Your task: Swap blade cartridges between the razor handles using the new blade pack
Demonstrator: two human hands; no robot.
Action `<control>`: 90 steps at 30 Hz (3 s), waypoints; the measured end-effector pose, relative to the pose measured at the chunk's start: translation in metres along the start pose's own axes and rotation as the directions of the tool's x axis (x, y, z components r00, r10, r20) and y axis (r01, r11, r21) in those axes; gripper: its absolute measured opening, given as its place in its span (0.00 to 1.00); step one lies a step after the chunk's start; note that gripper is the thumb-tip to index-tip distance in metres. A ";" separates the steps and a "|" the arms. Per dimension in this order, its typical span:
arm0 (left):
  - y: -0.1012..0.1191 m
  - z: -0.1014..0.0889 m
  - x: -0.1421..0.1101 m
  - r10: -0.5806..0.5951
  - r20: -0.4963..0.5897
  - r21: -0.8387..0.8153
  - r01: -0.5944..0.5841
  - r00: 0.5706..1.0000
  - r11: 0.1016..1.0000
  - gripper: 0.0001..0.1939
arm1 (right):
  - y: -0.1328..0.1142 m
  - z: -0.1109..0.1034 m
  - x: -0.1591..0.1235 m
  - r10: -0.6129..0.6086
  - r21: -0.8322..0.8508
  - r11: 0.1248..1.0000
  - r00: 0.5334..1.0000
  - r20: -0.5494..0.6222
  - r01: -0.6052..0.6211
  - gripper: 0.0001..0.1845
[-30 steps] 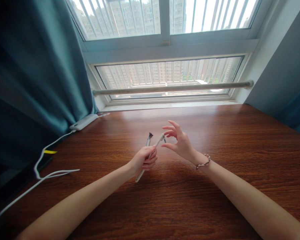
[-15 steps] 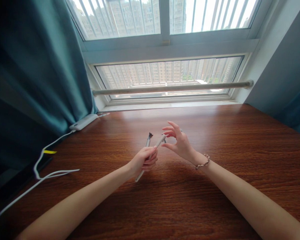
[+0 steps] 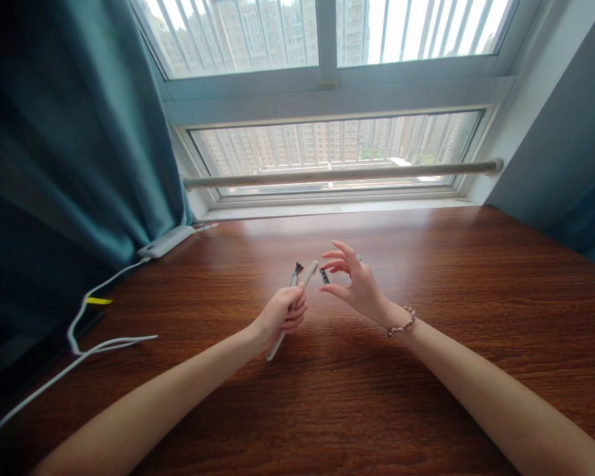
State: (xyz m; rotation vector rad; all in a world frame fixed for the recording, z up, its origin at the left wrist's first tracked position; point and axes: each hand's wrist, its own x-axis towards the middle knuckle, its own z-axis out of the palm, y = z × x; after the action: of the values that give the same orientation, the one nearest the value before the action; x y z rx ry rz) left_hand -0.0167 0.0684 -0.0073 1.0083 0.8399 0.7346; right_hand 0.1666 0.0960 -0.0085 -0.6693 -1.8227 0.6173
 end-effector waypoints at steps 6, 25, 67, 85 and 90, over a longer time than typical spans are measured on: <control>0.001 0.005 -0.004 0.045 0.129 -0.014 -0.044 0.991 0.999 0.19 | -0.002 -0.001 0.001 0.000 -0.018 1.000 1.000 0.009 0.000 0.43; 0.004 0.000 0.001 0.014 -0.039 -0.024 -0.015 0.999 1.000 0.19 | -0.004 0.004 0.001 0.010 0.017 1.000 0.999 -0.034 -0.009 0.41; 0.007 0.007 -0.006 0.173 -0.068 -0.014 -0.175 0.982 0.985 0.16 | -0.030 0.015 -0.003 -0.102 -0.219 0.970 0.994 0.042 0.109 0.09; 0.005 0.003 -0.004 0.133 0.114 -0.209 -0.107 0.985 0.972 0.19 | -0.019 0.010 -0.004 -0.045 -0.258 0.966 0.994 -0.098 0.019 0.10; 0.005 -0.001 -0.004 0.035 0.333 -0.267 0.058 0.942 0.962 0.24 | -0.012 0.008 -0.003 0.063 -0.198 0.976 0.988 -0.140 -0.090 0.08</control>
State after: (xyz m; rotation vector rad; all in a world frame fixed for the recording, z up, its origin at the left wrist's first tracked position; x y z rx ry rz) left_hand -0.0200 0.0671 -0.0019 0.8465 0.4331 0.6254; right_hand 0.1579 0.0846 -0.0041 -0.9007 -1.7558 0.4274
